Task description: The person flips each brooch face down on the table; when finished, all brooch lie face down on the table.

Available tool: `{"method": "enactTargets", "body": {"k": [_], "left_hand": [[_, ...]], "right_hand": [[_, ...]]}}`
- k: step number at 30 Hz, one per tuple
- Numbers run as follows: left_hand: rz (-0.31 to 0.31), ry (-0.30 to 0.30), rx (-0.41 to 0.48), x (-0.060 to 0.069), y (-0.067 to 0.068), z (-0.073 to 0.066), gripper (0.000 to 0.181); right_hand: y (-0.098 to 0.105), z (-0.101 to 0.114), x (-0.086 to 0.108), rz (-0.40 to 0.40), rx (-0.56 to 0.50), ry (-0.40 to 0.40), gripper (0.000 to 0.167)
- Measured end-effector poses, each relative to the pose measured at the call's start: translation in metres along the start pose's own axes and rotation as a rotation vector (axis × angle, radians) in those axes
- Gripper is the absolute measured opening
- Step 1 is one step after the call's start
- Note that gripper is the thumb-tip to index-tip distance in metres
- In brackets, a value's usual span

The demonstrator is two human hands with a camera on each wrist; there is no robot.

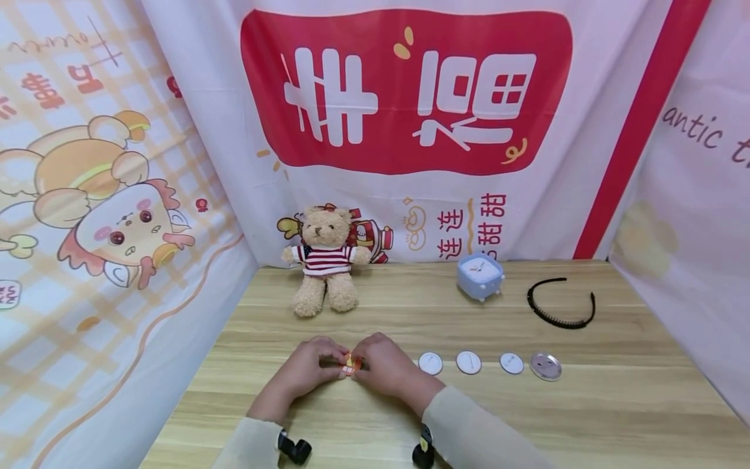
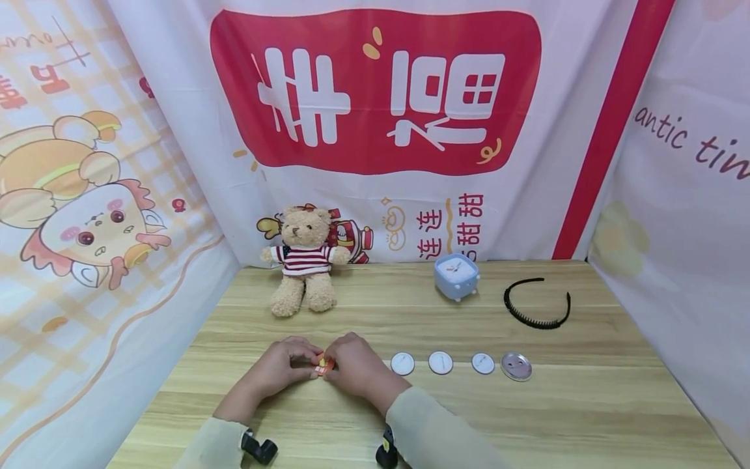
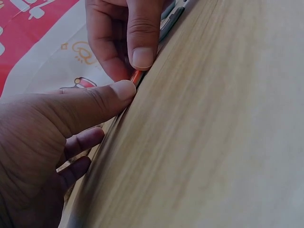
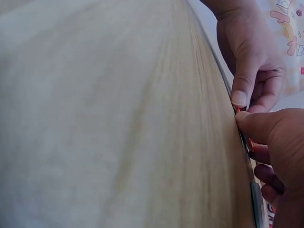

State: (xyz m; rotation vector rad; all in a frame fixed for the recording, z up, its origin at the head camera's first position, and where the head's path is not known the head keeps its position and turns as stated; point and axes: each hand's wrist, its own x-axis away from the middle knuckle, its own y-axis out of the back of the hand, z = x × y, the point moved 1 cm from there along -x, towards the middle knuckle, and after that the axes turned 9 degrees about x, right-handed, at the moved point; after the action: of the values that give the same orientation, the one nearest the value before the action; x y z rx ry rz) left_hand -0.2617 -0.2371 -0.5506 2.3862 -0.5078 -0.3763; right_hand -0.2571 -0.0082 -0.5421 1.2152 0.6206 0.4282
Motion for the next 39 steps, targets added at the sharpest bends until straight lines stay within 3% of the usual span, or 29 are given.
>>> {"method": "enactTargets", "body": {"k": [14,22,26,33,39], "left_hand": [[0.014,0.041,-0.018,-0.001,0.001,-0.004,0.015],[-0.093,0.078,0.024,0.002,-0.001,-0.005,0.009],[-0.135,0.068,0.041,0.001,-0.004,-0.005,0.010],[-0.167,0.055,0.048,-0.003,-0.011,-0.006,0.010],[-0.146,0.060,0.041,-0.004,-0.012,-0.006,0.010]], "right_hand": [[0.001,-0.002,0.007,-0.030,0.025,0.020,0.015],[0.003,-0.003,0.007,-0.095,-0.026,-0.041,0.022],[0.002,-0.002,0.008,-0.097,-0.031,-0.096,0.021],[0.000,-0.003,0.007,-0.106,-0.089,-0.168,0.017],[0.000,-0.006,0.007,-0.101,-0.139,-0.182,0.011]]}}
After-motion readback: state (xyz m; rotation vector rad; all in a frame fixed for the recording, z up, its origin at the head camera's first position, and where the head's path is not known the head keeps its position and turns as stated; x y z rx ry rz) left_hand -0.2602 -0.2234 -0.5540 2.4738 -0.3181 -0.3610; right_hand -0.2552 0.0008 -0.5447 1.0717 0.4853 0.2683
